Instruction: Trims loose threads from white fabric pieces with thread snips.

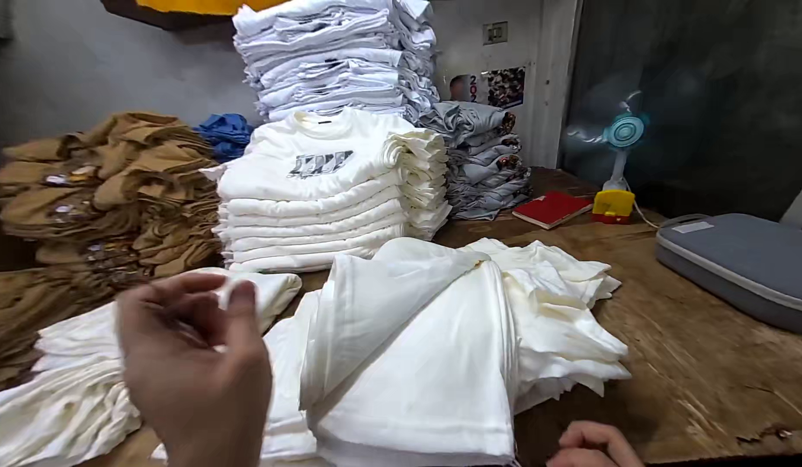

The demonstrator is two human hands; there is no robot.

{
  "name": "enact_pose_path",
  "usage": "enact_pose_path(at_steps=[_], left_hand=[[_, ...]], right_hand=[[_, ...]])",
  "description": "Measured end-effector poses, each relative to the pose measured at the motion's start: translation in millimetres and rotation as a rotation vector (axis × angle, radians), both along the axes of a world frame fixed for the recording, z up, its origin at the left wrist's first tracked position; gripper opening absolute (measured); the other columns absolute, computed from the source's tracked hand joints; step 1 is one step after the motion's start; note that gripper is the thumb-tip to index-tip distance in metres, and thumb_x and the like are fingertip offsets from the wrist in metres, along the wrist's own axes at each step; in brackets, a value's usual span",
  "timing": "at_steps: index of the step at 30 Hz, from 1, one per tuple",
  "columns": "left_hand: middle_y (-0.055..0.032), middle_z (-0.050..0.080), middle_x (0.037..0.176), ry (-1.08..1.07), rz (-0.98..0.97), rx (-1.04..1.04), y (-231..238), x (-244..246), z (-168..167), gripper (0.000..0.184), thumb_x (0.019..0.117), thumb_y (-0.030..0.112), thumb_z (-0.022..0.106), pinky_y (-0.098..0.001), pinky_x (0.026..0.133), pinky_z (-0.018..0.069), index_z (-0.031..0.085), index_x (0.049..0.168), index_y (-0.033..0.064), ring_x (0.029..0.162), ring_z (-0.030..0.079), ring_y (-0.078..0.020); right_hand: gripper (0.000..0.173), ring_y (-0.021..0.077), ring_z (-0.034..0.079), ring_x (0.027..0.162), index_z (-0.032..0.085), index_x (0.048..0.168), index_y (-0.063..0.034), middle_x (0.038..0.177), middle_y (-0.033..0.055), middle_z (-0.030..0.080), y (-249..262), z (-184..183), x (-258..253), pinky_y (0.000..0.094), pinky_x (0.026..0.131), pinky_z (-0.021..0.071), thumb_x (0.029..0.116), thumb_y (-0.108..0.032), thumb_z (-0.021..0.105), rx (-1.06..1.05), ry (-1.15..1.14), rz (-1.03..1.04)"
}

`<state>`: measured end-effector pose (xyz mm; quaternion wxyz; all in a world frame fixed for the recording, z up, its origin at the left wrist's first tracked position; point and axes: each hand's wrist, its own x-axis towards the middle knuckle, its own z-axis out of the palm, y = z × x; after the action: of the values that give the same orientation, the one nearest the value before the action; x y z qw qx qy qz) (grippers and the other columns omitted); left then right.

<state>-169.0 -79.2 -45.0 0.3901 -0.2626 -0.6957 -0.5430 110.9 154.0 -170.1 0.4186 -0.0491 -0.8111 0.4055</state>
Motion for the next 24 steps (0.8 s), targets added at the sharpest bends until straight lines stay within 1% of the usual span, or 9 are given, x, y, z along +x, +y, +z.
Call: enact_pose_path(at_steps=[2, 4, 6, 8, 11, 13, 16, 19, 24], left_hand=[[-0.0036, 0.063, 0.092, 0.021, -0.175, -0.152, 14.9, 31.7, -16.1, 0.038, 0.0971, 0.020, 0.066, -0.0207, 0.062, 0.0501, 0.055, 0.125, -0.0027, 0.074, 0.058, -0.0025], [-0.0073, 0.066, 0.093, 0.015, -0.357, -0.316, 34.7, 62.5, -32.6, 0.041, 0.0902, 0.019, 0.073, -0.0243, 0.066, 0.0541, 0.061, 0.124, -0.0015, 0.078, 0.062, -0.0077], [-0.0068, 0.065, 0.096, 0.006, -0.440, -0.428, 45.5, 82.5, -40.5, 0.045, 0.0891, 0.028, 0.078, -0.0281, 0.073, 0.0539, 0.066, 0.126, 0.0050, 0.085, 0.062, -0.0114], [-0.0070, 0.065, 0.098, 0.006, -0.439, -0.482, 42.3, 87.1, -44.1, 0.047, 0.0889, 0.035, 0.079, -0.0310, 0.076, 0.0521, 0.068, 0.126, 0.0088, 0.088, 0.061, -0.0135], [-0.0166, 0.064, 0.109, 0.004, -0.454, -0.529, 19.0, 78.6, -43.5, 0.052, 0.0890, 0.042, 0.079, -0.0365, 0.082, 0.0535, 0.069, 0.126, 0.0084, 0.098, 0.062, -0.0215], [-0.0195, 0.061, 0.110, 0.027, -0.540, -0.549, 15.9, 74.6, -43.6, 0.045, 0.0922, 0.035, 0.076, -0.0352, 0.084, 0.0528, 0.069, 0.127, 0.0068, 0.099, 0.060, -0.0229], [-0.0159, 0.065, 0.105, 0.105, -0.575, -0.591, 29.1, 83.6, -45.8, 0.030, 0.0963, 0.026, 0.073, -0.0378, 0.083, 0.0521, 0.074, 0.123, 0.0117, 0.094, 0.062, -0.0227], [-0.0110, 0.070, 0.100, 0.219, -0.512, -0.661, 40.5, 94.0, -47.3, 0.022, 0.0990, 0.024, 0.069, -0.0413, 0.075, 0.0486, 0.077, 0.117, 0.0153, 0.085, 0.063, -0.0239], [-0.0090, 0.070, 0.100, 0.247, -0.523, -0.707, 48.2, 101.7, -49.3, 0.021, 0.0999, 0.024, 0.067, -0.0405, 0.076, 0.0450, 0.076, 0.117, 0.0169, 0.085, 0.061, -0.0222]], right_hand=[[0.030, 0.0124, 0.059, 0.115, 0.076, 0.113, -0.0142, 0.121, 0.0095, 0.061, -15.9, 12.3, -11.6, 0.0278, 0.099, 0.0523, 0.0901, -0.032, 0.080, 0.039, 0.073, -0.013], [0.037, 0.0109, 0.060, 0.109, 0.073, 0.122, -0.0189, 0.122, 0.0091, 0.060, -32.6, 21.7, -31.8, 0.0252, 0.092, 0.0540, 0.0899, -0.034, 0.081, 0.133, 0.116, -0.045], [0.016, 0.0102, 0.067, 0.096, 0.078, 0.107, -0.0118, 0.107, 0.0102, 0.067, -33.0, 21.6, -43.1, 0.0221, 0.084, 0.0587, 0.0911, -0.015, 0.079, 0.198, 0.144, -0.053], [0.007, 0.0061, 0.068, 0.089, 0.078, 0.097, -0.0078, 0.100, 0.0065, 0.069, -17.6, 15.8, -33.7, 0.0197, 0.079, 0.0601, 0.0922, -0.005, 0.074, 0.135, 0.151, -0.041], [0.004, 0.0038, 0.069, 0.080, 0.073, 0.097, -0.0029, 0.102, 0.0053, 0.065, 5.5, 8.4, -17.1, 0.0207, 0.068, 0.0639, 0.0929, -0.003, 0.072, -0.099, 0.187, -0.103], [0.014, 0.0060, 0.067, 0.088, 0.071, 0.105, -0.0023, 0.104, 0.0059, 0.067, -2.5, 13.5, -15.7, 0.0232, 0.076, 0.0604, 0.0985, -0.015, 0.069, -0.166, 0.116, -0.115], [0.034, 0.0139, 0.064, 0.083, 0.071, 0.108, 0.0016, 0.100, 0.0121, 0.066, -37.6, 23.5, -31.8, 0.0292, 0.070, 0.0564, 0.1002, -0.031, 0.067, -0.235, -0.016, -0.111], [0.017, 0.0103, 0.066, 0.078, 0.073, 0.089, 0.0007, 0.086, 0.0090, 0.068, -47.6, 19.5, -42.2, 0.0238, 0.069, 0.0572, 0.0951, -0.014, 0.072, -0.211, 0.049, -0.223], [0.015, 0.0060, 0.062, 0.083, 0.066, 0.086, 0.0021, 0.087, 0.0072, 0.063, -42.2, 14.8, -36.6, 0.0185, 0.073, 0.0542, 0.0973, -0.008, 0.066, -0.222, 0.182, -0.212]])
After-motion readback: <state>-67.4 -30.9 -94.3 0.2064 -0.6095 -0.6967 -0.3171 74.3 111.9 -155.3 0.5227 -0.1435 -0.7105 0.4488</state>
